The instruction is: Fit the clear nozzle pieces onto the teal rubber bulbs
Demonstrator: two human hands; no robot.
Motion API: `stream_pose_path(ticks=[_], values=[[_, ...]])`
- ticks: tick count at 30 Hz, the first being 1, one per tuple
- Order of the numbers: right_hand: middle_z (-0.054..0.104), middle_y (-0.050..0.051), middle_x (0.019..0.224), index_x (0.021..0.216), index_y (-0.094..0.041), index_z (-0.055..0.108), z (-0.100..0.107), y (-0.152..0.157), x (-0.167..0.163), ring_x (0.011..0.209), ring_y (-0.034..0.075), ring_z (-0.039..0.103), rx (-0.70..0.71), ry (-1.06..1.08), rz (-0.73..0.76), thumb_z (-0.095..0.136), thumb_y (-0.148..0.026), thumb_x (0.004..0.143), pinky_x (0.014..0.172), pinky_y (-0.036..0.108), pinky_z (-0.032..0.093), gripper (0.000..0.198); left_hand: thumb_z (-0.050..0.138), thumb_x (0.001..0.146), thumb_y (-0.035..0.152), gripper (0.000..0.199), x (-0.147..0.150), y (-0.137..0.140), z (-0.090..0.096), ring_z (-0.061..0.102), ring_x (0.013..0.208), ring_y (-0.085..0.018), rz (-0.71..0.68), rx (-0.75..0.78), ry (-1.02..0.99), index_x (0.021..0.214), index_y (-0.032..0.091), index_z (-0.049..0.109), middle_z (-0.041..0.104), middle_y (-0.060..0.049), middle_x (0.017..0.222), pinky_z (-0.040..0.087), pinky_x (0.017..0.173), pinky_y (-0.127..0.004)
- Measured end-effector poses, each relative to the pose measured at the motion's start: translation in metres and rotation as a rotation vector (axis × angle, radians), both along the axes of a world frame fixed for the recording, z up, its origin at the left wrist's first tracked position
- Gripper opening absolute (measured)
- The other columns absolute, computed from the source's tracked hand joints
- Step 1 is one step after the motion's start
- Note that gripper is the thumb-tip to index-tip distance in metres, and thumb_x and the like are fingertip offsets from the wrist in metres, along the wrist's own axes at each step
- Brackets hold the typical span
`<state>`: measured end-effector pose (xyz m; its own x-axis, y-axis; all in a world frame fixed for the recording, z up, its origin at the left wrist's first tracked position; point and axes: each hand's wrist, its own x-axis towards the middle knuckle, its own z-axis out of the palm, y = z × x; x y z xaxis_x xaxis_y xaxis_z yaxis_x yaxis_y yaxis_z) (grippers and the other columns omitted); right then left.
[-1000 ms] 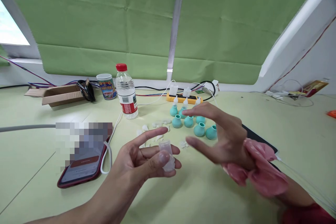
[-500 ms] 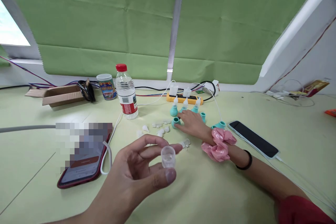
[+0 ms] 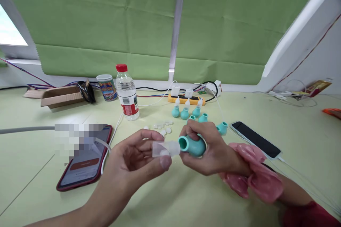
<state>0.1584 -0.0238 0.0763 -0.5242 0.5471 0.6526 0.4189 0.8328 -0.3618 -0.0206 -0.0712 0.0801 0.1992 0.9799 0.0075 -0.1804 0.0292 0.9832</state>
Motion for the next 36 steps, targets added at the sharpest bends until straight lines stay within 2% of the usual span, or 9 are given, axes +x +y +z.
stream_pose_path(ticks=[3, 9, 12, 16, 19, 26, 29, 33, 36], values=[[0.044, -0.005, 0.058, 0.067, -0.020, 0.029, -0.002, -0.008, -0.001, 0.046, 0.007, 0.034, 0.180, 0.007, -0.040, 0.051, -0.017, 0.058, 0.042, 0.021, 0.026, 0.023, 0.071, 0.058, 0.014, 0.023, 0.001, -0.001, 0.004, 0.057, 0.060, -0.012, -0.037, 0.028, 0.050, 0.077, 0.019, 0.058, 0.062, 0.001, 0.064, 0.044, 0.055, -0.018], [0.054, -0.001, 0.065, 0.085, -0.018, 0.044, -0.002, -0.016, 0.000, 0.057, 0.011, 0.049, 0.299, -0.055, -0.115, 0.052, -0.015, 0.066, 0.050, 0.022, 0.038, 0.021, 0.069, 0.060, 0.016, 0.022, 0.001, 0.000, 0.007, 0.060, 0.067, -0.015, 0.011, 0.162, 0.261, 0.081, 0.020, 0.066, 0.066, -0.001, 0.071, 0.049, 0.062, -0.023], [0.054, 0.002, 0.062, 0.083, -0.015, 0.049, -0.003, -0.017, 0.002, 0.056, 0.013, 0.049, 0.441, -0.155, -0.150, 0.046, -0.011, 0.069, 0.048, 0.024, 0.037, 0.015, 0.068, 0.061, 0.015, 0.023, -0.001, 0.001, 0.001, 0.061, 0.069, -0.015, 0.094, 0.334, 0.405, 0.083, 0.021, 0.066, 0.067, 0.000, 0.073, 0.050, 0.066, -0.022], [0.054, 0.004, 0.058, 0.077, -0.012, 0.053, -0.005, -0.017, 0.001, 0.052, 0.014, 0.045, 0.521, -0.222, -0.192, 0.043, -0.006, 0.068, 0.045, 0.025, 0.034, 0.015, 0.065, 0.064, 0.012, 0.031, -0.004, 0.003, -0.011, 0.061, 0.073, -0.013, 0.168, 0.724, 0.523, 0.092, 0.024, 0.062, 0.067, 0.002, 0.079, 0.050, 0.071, -0.022], [0.052, 0.001, 0.058, 0.074, -0.014, 0.052, -0.006, -0.015, -0.002, 0.052, 0.012, 0.043, 0.390, -0.165, -0.122, 0.045, -0.008, 0.067, 0.047, 0.023, 0.033, 0.011, 0.064, 0.065, 0.010, 0.036, -0.006, 0.007, -0.015, 0.061, 0.075, -0.011, 0.145, 0.901, 0.605, 0.098, 0.024, 0.058, 0.066, 0.003, 0.084, 0.049, 0.071, -0.018], [0.049, -0.004, 0.055, 0.068, -0.015, 0.051, -0.004, -0.012, -0.008, 0.048, 0.007, 0.040, -0.136, -0.037, 0.024, 0.052, -0.008, 0.062, 0.046, 0.019, 0.032, 0.009, 0.059, 0.069, 0.003, 0.043, -0.005, 0.012, -0.010, 0.059, 0.079, -0.010, 0.072, 1.125, 0.674, 0.107, 0.021, 0.050, 0.063, -0.001, 0.088, 0.049, 0.071, -0.017], [0.048, -0.004, 0.055, 0.065, -0.014, 0.050, -0.002, -0.008, -0.009, 0.050, 0.007, 0.041, -0.384, -0.065, 0.100, 0.055, -0.013, 0.065, 0.046, 0.018, 0.032, 0.005, 0.057, 0.070, 0.001, 0.044, -0.006, 0.013, -0.010, 0.059, 0.077, -0.011, 0.013, 1.137, 0.676, 0.109, 0.020, 0.048, 0.061, -0.002, 0.084, 0.049, 0.067, -0.019], [0.044, -0.005, 0.055, 0.062, -0.015, 0.049, 0.000, -0.002, -0.008, 0.052, 0.006, 0.040, -0.676, -0.069, 0.227, 0.060, -0.019, 0.065, 0.046, 0.017, 0.032, 0.013, 0.057, 0.070, 0.003, 0.041, -0.007, 0.015, -0.008, 0.058, 0.076, -0.012, -0.048, 1.115, 0.653, 0.106, 0.020, 0.050, 0.061, -0.002, 0.081, 0.049, 0.067, -0.021], [0.044, -0.005, 0.058, 0.064, -0.015, 0.051, 0.002, -0.001, -0.007, 0.055, 0.007, 0.042, -0.822, 0.017, 0.279, 0.064, -0.021, 0.062, 0.049, 0.017, 0.033, 0.014, 0.059, 0.069, 0.006, 0.037, -0.008, 0.018, -0.007, 0.058, 0.078, -0.012, -0.065, 0.979, 0.575, 0.102, 0.023, 0.053, 0.062, -0.001, 0.084, 0.048, 0.070, -0.021]])
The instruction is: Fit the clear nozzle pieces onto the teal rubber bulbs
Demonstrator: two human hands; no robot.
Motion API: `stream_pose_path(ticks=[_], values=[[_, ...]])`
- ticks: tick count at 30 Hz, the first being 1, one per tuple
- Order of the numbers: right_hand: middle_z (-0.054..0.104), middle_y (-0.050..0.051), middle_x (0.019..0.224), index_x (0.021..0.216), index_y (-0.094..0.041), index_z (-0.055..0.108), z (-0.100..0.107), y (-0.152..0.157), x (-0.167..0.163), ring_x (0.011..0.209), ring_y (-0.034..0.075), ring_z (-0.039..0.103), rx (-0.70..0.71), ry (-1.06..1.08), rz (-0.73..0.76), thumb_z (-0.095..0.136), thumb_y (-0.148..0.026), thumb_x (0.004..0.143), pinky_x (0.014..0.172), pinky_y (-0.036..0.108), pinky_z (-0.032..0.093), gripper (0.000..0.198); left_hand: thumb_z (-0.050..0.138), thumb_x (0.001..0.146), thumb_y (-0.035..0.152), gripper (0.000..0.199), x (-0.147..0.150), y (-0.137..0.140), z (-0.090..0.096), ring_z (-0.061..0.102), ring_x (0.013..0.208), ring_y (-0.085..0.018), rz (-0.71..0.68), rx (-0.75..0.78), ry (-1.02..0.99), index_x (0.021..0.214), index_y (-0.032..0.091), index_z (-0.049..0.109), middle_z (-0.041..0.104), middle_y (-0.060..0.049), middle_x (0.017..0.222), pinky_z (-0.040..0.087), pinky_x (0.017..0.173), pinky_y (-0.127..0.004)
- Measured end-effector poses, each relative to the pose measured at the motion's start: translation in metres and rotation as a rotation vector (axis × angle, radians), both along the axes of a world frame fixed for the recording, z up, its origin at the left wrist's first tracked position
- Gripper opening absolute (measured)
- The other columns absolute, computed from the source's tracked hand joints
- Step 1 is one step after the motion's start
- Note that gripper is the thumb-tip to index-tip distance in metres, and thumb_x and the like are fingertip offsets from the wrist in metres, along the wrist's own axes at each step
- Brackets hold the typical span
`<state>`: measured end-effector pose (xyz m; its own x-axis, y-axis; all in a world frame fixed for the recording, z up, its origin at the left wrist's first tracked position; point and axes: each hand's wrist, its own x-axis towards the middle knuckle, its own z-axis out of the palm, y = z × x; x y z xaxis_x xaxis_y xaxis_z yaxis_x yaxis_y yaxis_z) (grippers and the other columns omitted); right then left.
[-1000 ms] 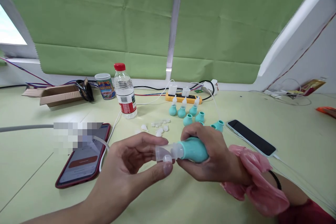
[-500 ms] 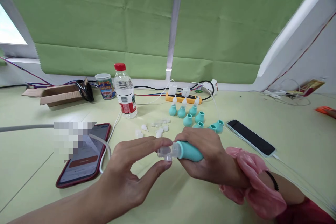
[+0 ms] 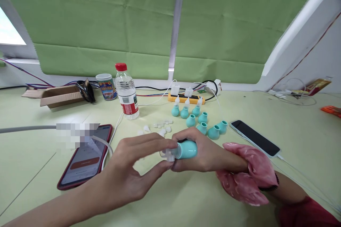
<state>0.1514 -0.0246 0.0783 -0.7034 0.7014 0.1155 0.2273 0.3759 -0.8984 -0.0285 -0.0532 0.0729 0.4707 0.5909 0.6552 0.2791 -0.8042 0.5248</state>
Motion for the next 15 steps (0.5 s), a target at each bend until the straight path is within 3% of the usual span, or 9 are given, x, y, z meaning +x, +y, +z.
stream_pose_path(ticks=[5, 10, 12, 15], values=[[0.047, -0.003, 0.071, 0.082, -0.018, 0.050, -0.001, -0.002, -0.001, 0.063, 0.009, 0.046, -0.150, 0.148, 0.060, 0.061, -0.020, 0.066, 0.058, 0.021, 0.039, 0.019, 0.056, 0.074, 0.017, 0.023, 0.003, 0.005, -0.002, 0.055, 0.083, -0.014, -0.007, -0.388, -0.174, 0.097, 0.021, 0.054, 0.057, -0.003, 0.090, 0.047, 0.073, -0.024], [0.048, 0.005, 0.099, 0.100, -0.019, 0.047, -0.006, 0.018, 0.003, 0.090, 0.016, 0.047, -0.109, 0.280, 0.148, 0.052, -0.036, 0.075, 0.076, 0.031, 0.041, 0.030, 0.051, 0.079, 0.024, 0.016, 0.006, 0.001, 0.000, 0.049, 0.098, -0.018, 0.014, -0.379, -0.366, 0.094, 0.019, 0.053, 0.053, -0.006, 0.103, 0.044, 0.079, -0.026], [0.048, 0.006, 0.104, 0.106, -0.019, 0.044, -0.010, 0.033, 0.007, 0.093, 0.017, 0.047, -0.004, 0.247, 0.078, 0.047, -0.039, 0.079, 0.078, 0.034, 0.041, 0.033, 0.045, 0.082, 0.028, 0.018, 0.004, -0.002, 0.002, 0.051, 0.095, -0.018, 0.041, -0.381, -0.482, 0.098, 0.022, 0.050, 0.056, -0.005, 0.099, 0.044, 0.075, -0.027], [0.051, 0.006, 0.100, 0.102, -0.019, 0.048, -0.023, 0.055, 0.010, 0.087, 0.016, 0.049, 0.329, -0.019, -0.083, 0.052, -0.031, 0.077, 0.078, 0.032, 0.041, 0.028, 0.042, 0.083, 0.031, 0.018, 0.000, -0.005, 0.006, 0.054, 0.074, -0.015, 0.068, -0.437, -0.583, 0.099, 0.024, 0.048, 0.059, -0.002, 0.076, 0.043, 0.058, -0.024]])
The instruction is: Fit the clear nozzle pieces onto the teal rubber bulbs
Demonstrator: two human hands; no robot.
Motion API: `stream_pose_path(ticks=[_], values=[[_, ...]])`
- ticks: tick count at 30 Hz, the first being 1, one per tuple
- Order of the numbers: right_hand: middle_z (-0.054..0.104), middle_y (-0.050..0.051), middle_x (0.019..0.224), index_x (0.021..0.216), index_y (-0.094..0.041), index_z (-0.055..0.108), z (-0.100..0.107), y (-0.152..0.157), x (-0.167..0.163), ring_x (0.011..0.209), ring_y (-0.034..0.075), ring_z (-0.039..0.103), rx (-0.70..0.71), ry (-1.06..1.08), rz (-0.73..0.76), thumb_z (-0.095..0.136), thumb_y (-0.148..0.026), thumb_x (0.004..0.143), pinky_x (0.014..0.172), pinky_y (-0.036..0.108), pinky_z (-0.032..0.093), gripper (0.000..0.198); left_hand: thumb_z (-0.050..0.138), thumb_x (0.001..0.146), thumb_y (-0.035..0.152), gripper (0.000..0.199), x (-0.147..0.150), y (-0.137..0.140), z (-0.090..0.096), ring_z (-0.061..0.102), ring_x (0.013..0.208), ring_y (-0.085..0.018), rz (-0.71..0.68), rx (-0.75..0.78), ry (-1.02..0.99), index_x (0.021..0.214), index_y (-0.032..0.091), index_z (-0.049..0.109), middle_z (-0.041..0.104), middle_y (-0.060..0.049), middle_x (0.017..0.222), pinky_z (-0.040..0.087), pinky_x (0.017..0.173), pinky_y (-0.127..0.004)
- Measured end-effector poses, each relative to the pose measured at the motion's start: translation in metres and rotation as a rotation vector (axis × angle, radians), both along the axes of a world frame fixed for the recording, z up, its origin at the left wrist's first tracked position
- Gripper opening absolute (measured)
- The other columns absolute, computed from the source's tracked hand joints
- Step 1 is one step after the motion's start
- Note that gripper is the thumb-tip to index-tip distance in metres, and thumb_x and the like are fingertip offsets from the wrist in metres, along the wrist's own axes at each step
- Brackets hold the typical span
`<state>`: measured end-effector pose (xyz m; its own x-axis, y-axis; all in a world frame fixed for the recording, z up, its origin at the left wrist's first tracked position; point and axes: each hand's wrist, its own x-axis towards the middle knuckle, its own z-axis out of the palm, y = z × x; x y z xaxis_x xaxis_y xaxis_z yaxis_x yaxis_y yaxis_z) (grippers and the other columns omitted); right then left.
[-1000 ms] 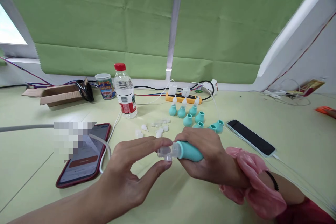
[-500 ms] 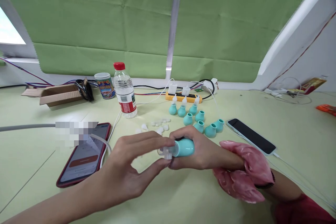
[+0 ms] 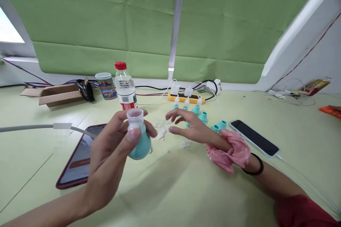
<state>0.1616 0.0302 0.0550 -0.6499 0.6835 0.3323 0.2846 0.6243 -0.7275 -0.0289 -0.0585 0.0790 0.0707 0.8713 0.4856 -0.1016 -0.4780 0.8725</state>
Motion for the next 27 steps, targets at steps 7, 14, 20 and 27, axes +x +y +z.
stream_pose_path(ticks=[7, 14, 20, 27], values=[[0.044, 0.012, 0.107, 0.115, -0.022, 0.045, -0.050, 0.020, -0.012, 0.096, 0.026, 0.042, 0.535, -0.534, -0.091, 0.050, -0.023, 0.077, 0.077, 0.042, 0.040, 0.038, 0.048, 0.079, 0.034, 0.019, -0.008, 0.002, 0.000, 0.046, 0.058, -0.012, -0.013, -0.074, 0.168, 0.094, 0.024, 0.055, 0.051, 0.001, 0.060, 0.031, 0.047, -0.021], [0.051, 0.009, 0.096, 0.083, -0.020, 0.057, -0.056, 0.013, -0.021, 0.088, 0.025, 0.044, 0.679, -0.593, -0.124, 0.046, -0.017, 0.079, 0.070, 0.038, 0.037, 0.012, 0.054, 0.073, 0.032, 0.022, -0.002, 0.006, 0.007, 0.049, 0.057, -0.012, -0.011, -0.073, 0.454, 0.090, 0.019, 0.062, 0.055, 0.000, 0.061, 0.039, 0.049, -0.020], [0.057, 0.007, 0.079, 0.073, -0.015, 0.055, -0.033, 0.017, -0.007, 0.073, 0.016, 0.051, 0.601, -0.438, -0.031, 0.045, -0.014, 0.080, 0.063, 0.027, 0.039, 0.011, 0.056, 0.071, 0.035, 0.019, 0.004, 0.006, 0.001, 0.041, 0.047, -0.008, 0.024, -0.110, 0.635, 0.078, 0.019, 0.063, 0.049, 0.003, 0.051, 0.034, 0.040, -0.017], [0.058, 0.002, 0.061, 0.061, -0.012, 0.058, -0.018, 0.015, 0.000, 0.056, 0.010, 0.050, 0.404, -0.405, 0.052, 0.056, -0.008, 0.068, 0.053, 0.021, 0.035, 0.008, 0.051, 0.074, 0.036, 0.021, 0.006, 0.009, 0.008, 0.040, 0.048, -0.008, -0.077, -0.239, 0.711, 0.079, 0.017, 0.060, 0.046, 0.004, 0.053, 0.031, 0.042, -0.017]])
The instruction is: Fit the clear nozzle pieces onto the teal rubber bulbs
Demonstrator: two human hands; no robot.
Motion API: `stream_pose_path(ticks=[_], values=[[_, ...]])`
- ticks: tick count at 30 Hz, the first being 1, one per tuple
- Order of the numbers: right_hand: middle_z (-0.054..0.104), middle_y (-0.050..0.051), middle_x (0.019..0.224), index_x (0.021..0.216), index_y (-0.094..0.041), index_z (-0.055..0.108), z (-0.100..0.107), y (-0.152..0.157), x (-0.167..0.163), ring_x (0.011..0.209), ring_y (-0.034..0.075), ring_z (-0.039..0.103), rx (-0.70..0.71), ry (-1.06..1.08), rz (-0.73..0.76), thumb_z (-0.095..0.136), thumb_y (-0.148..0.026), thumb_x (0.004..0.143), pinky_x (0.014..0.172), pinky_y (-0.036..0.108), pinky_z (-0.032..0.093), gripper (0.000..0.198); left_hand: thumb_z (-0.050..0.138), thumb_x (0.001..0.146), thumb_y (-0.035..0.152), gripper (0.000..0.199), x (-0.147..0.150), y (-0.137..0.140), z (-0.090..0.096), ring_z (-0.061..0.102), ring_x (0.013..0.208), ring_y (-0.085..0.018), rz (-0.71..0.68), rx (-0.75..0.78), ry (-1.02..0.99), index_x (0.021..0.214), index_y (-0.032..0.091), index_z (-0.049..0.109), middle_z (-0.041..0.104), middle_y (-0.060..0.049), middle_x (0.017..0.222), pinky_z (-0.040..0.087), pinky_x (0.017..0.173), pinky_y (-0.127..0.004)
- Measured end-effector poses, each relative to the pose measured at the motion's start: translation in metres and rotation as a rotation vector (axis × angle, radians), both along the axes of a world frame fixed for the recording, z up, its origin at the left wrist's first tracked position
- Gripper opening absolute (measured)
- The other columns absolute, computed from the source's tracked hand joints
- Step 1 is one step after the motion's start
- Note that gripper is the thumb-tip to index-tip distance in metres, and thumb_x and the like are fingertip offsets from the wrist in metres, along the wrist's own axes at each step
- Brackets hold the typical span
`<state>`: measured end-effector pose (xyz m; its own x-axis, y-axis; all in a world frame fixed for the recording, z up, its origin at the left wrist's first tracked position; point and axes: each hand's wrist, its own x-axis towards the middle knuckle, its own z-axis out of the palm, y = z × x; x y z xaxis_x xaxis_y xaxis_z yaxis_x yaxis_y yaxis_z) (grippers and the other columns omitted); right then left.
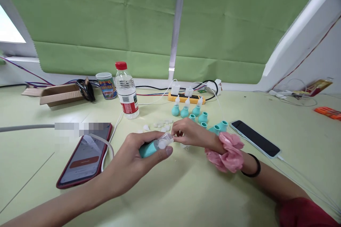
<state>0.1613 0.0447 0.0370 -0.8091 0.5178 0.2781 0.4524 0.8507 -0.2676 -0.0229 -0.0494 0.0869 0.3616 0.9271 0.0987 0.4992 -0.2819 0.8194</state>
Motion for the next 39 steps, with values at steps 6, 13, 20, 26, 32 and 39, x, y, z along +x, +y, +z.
stream_pose_path(ticks=[6, 13, 20, 26, 32, 39], values=[[0.061, 0.003, 0.061, 0.064, -0.011, 0.061, -0.007, 0.012, 0.003, 0.054, 0.010, 0.054, -0.144, 0.091, -0.116, 0.057, -0.012, 0.069, 0.054, 0.022, 0.040, 0.007, 0.041, 0.078, 0.036, 0.024, 0.008, 0.022, -0.045, 0.049, 0.052, -0.010, -0.050, -0.144, -0.041, 0.070, 0.015, 0.050, 0.050, 0.002, 0.057, 0.037, 0.049, -0.019], [0.065, 0.006, 0.078, 0.069, -0.012, 0.061, 0.019, -0.002, 0.009, 0.075, 0.016, 0.061, -0.665, 0.522, 0.003, 0.066, -0.027, 0.065, 0.061, 0.026, 0.051, 0.017, 0.042, 0.078, 0.037, 0.024, 0.013, 0.024, -0.081, 0.047, 0.052, -0.010, -0.070, -0.079, -0.035, 0.074, 0.015, 0.052, 0.051, 0.003, 0.056, 0.038, 0.051, -0.020], [0.067, 0.005, 0.074, 0.068, -0.013, 0.063, 0.038, -0.030, 0.007, 0.071, 0.017, 0.063, -0.741, 0.524, 0.089, 0.070, -0.020, 0.059, 0.064, 0.030, 0.054, 0.014, 0.046, 0.079, 0.034, 0.023, 0.007, 0.012, -0.068, 0.042, 0.051, -0.008, 0.002, 0.209, -0.009, 0.088, 0.016, 0.058, 0.052, 0.004, 0.058, 0.034, 0.050, -0.018], [0.067, 0.001, 0.067, 0.070, -0.017, 0.065, 0.045, -0.047, 0.006, 0.062, 0.015, 0.063, -0.292, 0.569, 0.073, 0.068, -0.016, 0.062, 0.056, 0.025, 0.054, 0.008, 0.047, 0.080, 0.027, 0.020, 0.005, 0.006, -0.056, 0.045, 0.051, -0.007, -0.028, 0.431, 0.071, 0.097, 0.018, 0.055, 0.053, 0.003, 0.059, 0.034, 0.050, -0.018], [0.067, 0.001, 0.066, 0.068, -0.018, 0.065, 0.047, -0.048, 0.005, 0.061, 0.015, 0.063, -0.263, 0.616, 0.043, 0.067, -0.020, 0.064, 0.054, 0.025, 0.054, 0.004, 0.047, 0.080, 0.030, 0.018, 0.004, -0.002, -0.039, 0.047, 0.049, -0.009, -0.022, 0.411, 0.172, 0.090, 0.020, 0.058, 0.055, 0.003, 0.058, 0.036, 0.050, -0.019], [0.068, 0.002, 0.072, 0.073, -0.017, 0.066, 0.053, -0.047, 0.011, 0.065, 0.015, 0.063, -0.407, 0.554, 0.138, 0.069, -0.017, 0.062, 0.059, 0.025, 0.054, 0.011, 0.042, 0.081, 0.036, 0.026, 0.007, -0.005, -0.019, 0.040, 0.047, -0.008, -0.091, 0.142, 0.157, 0.087, 0.019, 0.061, 0.048, 0.004, 0.052, 0.031, 0.044, -0.018]])
